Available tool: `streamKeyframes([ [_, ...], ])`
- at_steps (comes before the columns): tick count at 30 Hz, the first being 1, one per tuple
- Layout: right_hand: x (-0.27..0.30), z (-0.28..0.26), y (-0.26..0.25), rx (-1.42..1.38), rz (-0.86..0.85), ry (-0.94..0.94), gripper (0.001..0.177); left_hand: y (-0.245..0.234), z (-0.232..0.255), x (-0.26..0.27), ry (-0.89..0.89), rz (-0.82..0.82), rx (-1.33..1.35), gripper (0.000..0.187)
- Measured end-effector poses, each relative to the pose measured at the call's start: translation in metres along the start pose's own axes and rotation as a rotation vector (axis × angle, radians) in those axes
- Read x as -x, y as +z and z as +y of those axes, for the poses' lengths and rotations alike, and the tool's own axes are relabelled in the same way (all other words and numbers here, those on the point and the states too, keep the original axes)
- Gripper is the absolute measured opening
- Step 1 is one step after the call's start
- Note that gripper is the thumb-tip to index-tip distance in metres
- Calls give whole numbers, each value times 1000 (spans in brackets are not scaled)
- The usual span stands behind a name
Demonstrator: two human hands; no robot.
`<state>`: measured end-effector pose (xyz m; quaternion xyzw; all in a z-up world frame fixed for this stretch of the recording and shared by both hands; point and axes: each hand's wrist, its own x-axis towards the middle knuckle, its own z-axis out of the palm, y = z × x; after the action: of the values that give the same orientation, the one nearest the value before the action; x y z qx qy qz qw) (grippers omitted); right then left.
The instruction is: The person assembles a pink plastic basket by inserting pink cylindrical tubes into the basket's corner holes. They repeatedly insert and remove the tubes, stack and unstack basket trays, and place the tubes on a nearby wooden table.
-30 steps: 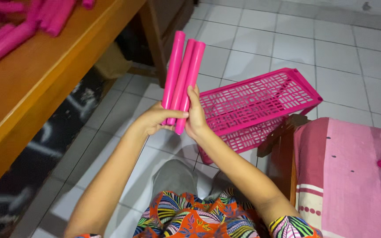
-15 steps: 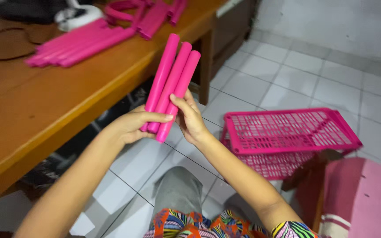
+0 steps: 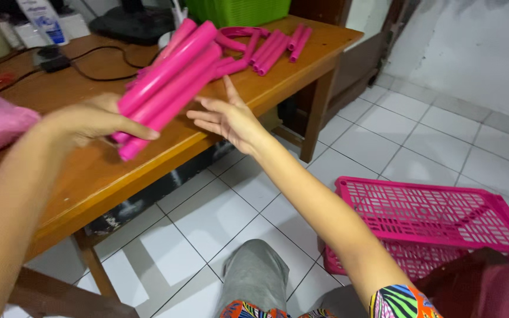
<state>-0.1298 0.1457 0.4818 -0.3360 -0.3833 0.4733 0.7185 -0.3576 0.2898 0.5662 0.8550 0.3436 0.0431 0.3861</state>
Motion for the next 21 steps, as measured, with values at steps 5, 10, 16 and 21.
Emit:
streamKeyframes([
  [5, -46, 31, 12, 207, -41, 80, 103, -53, -51, 9, -153, 113, -486, 80],
  [10, -74, 78, 23, 461, -118, -97, 98, -73, -87, 26, -233, 248, -757, 88],
  [16, -89, 97, 39, 1105, -153, -551, 79, -94, -128, 29, -129, 283, -952, 76],
  [21, -88, 102, 65, 1478, -225, -359, 63, -95, -163, 6, -70, 304, -875, 87],
])
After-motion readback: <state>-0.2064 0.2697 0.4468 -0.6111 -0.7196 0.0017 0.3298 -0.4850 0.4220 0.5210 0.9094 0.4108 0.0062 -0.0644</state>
